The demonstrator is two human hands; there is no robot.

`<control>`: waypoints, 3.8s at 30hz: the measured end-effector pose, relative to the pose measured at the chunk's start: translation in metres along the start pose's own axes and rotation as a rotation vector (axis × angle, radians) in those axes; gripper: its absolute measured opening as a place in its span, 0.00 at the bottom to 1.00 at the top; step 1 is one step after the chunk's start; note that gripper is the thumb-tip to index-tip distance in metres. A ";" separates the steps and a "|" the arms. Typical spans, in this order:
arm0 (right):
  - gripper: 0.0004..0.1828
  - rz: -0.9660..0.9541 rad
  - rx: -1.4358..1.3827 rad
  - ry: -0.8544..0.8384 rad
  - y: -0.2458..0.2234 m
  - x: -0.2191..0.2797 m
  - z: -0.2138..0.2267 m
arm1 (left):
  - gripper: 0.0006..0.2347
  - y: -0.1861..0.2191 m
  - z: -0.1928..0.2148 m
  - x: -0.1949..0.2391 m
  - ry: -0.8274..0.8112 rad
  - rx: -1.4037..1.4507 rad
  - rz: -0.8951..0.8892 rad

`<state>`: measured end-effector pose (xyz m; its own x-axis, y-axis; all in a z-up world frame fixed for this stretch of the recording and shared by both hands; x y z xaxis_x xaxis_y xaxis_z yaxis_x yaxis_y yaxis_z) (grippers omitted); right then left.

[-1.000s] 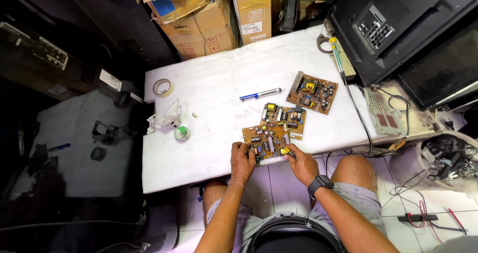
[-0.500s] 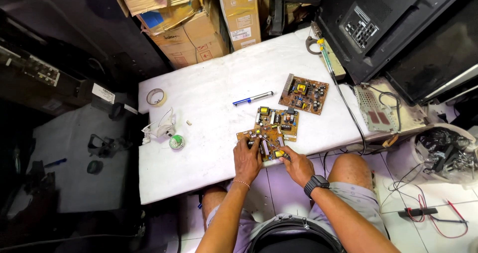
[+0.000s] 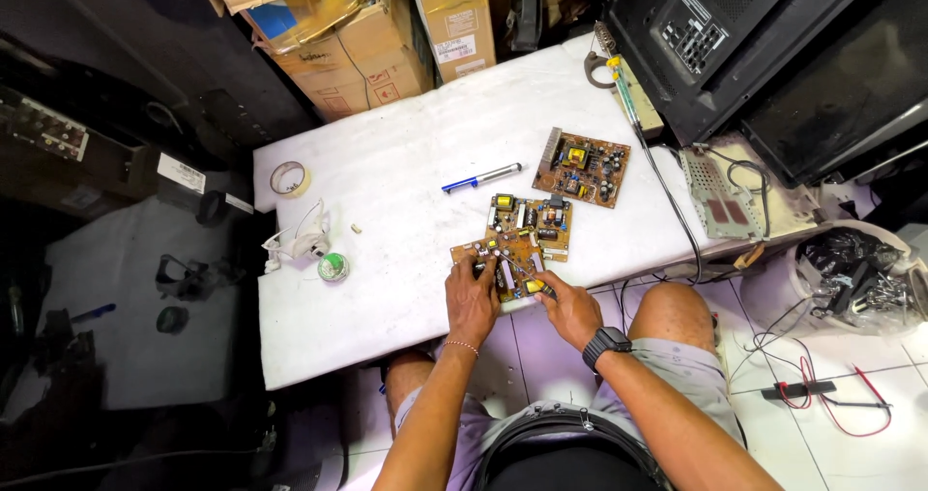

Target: The person inspects and manipulates several circuit boards on a white workbench using a screwdriver. They point at specific components, flip the boards over, and appear to be diagnosing or repairing the electronics.

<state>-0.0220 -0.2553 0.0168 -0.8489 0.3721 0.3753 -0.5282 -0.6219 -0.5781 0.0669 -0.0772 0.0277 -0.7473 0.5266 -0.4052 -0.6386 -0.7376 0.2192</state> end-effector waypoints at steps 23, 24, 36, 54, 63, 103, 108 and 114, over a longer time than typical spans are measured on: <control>0.15 0.327 0.323 0.185 -0.044 0.010 -0.028 | 0.23 -0.024 0.001 0.050 -0.157 0.338 0.346; 0.15 0.328 0.324 0.183 -0.041 0.005 -0.033 | 0.23 -0.023 0.002 0.052 -0.157 0.338 0.348; 0.03 0.187 0.159 0.239 -0.037 0.001 -0.041 | 0.06 -0.011 0.023 0.053 0.014 0.383 0.353; 0.07 0.184 0.074 0.202 -0.033 0.004 -0.033 | 0.07 -0.004 0.027 0.055 0.039 0.390 0.368; 0.14 -0.053 -0.254 -0.041 0.008 0.038 0.003 | 0.07 -0.003 0.021 0.045 -0.136 0.351 0.438; 0.17 -0.150 -1.062 -0.152 0.031 -0.031 -0.027 | 0.39 -0.039 -0.018 0.045 0.143 1.629 0.848; 0.20 -0.157 -0.924 -0.055 0.033 -0.044 -0.026 | 0.35 -0.050 -0.030 0.048 0.180 1.705 0.940; 0.12 -0.045 -0.422 0.327 0.000 -0.033 0.016 | 0.31 -0.064 -0.051 0.052 0.196 1.660 0.934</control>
<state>0.0058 -0.2791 0.0163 -0.7510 0.6291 0.2004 -0.4686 -0.2941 -0.8330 0.0782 -0.0240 -0.0524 -0.9541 0.1234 0.2728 0.2991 0.4325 0.8506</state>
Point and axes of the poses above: each hand's wrist, its own x-axis away from the middle knuckle, its own z-axis out of the back of the hand, y = z × x, the point moved 9 cm from there along -x, towards the middle knuckle, and after that the axes turned 9 degrees about -z, right-handed, at the moved point
